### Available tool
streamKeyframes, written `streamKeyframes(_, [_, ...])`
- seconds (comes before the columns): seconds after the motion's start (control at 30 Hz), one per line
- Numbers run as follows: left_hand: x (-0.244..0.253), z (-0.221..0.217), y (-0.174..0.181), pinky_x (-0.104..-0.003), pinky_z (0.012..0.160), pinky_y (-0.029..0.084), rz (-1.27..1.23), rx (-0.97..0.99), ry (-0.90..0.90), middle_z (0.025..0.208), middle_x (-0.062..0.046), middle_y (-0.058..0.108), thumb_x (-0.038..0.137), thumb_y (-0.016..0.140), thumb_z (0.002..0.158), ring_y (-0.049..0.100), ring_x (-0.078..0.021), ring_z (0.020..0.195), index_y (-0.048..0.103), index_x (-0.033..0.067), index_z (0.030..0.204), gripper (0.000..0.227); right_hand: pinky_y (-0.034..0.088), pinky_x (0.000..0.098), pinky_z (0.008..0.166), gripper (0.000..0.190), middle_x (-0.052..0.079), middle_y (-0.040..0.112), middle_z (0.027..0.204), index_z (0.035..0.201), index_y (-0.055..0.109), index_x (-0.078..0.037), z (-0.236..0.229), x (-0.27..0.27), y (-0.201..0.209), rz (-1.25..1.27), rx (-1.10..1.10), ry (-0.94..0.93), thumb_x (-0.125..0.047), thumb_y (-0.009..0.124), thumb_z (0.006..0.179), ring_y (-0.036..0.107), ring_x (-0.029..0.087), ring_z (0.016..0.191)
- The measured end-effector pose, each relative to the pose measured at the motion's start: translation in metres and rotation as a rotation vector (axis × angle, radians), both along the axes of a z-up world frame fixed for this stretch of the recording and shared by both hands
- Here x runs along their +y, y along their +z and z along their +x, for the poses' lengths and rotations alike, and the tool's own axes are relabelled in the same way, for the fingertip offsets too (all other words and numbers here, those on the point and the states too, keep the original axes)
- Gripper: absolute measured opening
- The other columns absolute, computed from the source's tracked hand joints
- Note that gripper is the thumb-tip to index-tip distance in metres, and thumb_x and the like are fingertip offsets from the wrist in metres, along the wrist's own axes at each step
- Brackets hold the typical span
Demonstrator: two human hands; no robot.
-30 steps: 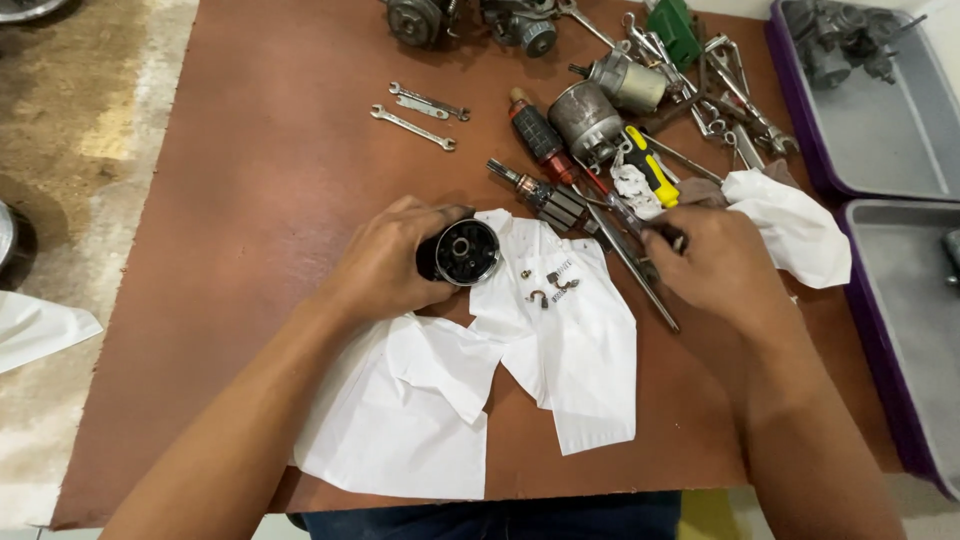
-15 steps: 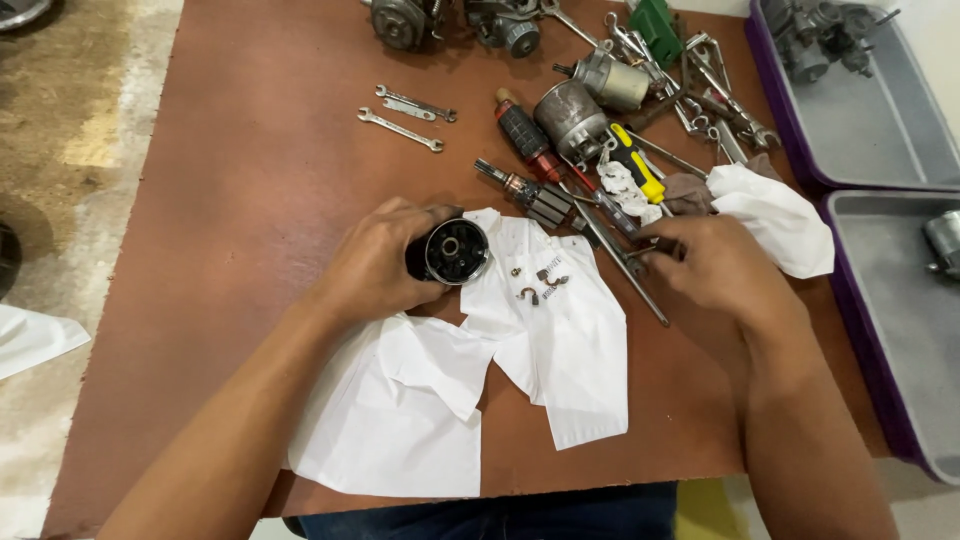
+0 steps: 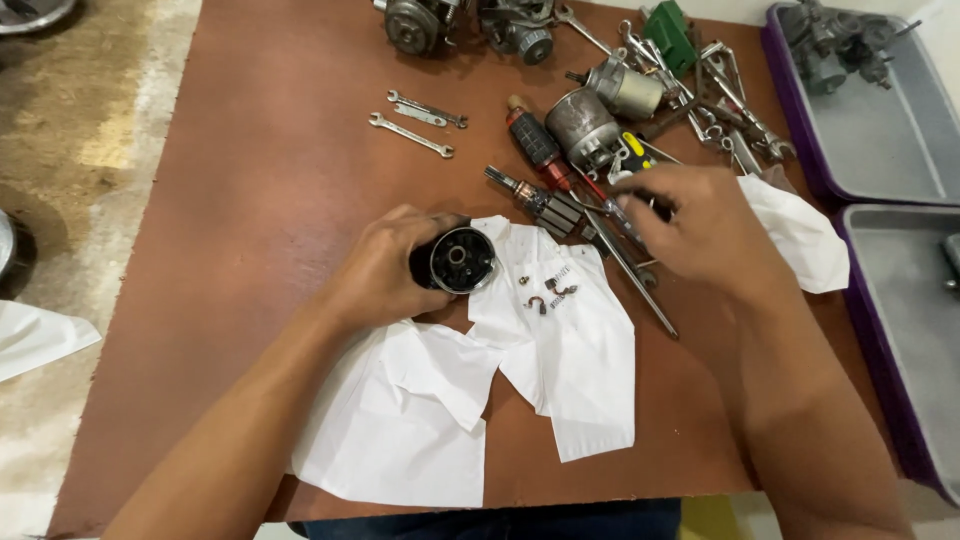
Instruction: The person assembles a small mechanical component by inserting a black circular part into a cylindrical housing. They then use a screwdriver to tighten screws and secure the assembly, placing small metal pieces onto a white cloth on the table.
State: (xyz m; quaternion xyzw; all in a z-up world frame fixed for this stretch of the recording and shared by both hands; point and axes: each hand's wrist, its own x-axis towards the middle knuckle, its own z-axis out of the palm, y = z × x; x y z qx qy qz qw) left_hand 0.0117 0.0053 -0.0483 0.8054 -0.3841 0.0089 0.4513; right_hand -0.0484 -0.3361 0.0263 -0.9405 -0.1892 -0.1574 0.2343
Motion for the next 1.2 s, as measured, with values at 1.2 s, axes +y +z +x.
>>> streamKeyframes(1.2, [0.003,0.002,0.018,-0.038,0.090,0.052,0.101,-0.057,0.038,0.126,-0.013,0.071,0.011,0.085,0.054,0.065,-0.0273,0.100,0.066,0.0008,0.125,0.074,0.037,0.0229,0.042,0.070,0.018,0.074,0.093,0.147,0.053,0.009,0.012,0.010,0.031,0.167,0.210,-0.094,0.005,0.078,0.082,0.058,0.016,0.054])
